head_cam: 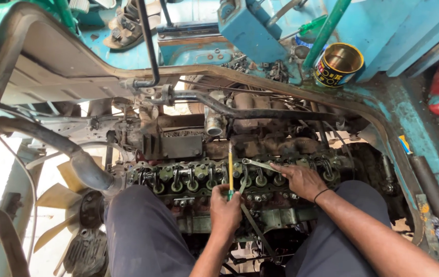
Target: Using wrenches and screwdrivers to adjust and repair an internal combustion engine inside a vehicle cabin.
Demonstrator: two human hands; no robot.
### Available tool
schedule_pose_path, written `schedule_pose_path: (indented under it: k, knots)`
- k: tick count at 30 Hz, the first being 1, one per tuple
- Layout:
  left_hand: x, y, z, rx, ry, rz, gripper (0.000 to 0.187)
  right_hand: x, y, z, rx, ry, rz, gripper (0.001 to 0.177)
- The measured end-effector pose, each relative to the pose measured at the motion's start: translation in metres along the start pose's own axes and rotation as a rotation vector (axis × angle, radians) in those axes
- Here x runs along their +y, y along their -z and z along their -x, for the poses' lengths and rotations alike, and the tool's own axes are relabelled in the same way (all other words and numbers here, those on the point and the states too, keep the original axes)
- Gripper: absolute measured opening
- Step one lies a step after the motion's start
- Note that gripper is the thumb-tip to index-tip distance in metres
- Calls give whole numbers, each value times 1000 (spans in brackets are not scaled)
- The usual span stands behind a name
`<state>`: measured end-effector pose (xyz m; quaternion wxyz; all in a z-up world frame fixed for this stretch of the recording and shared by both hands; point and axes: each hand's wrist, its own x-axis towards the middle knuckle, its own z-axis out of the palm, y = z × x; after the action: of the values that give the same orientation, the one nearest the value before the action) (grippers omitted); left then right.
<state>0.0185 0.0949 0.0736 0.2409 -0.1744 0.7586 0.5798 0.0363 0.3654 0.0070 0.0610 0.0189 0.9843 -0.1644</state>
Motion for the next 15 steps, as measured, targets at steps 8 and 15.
schedule_pose_path:
  k: [8, 15]
  knots:
    - [-4, 14, 18, -19, -166, -400, 39, 22, -12, -7, 4, 77, -27, 48]
    - [-4, -1, 55, -153, -115, -559, 42, 66, -71, -22, 497, -594, -262, 50]
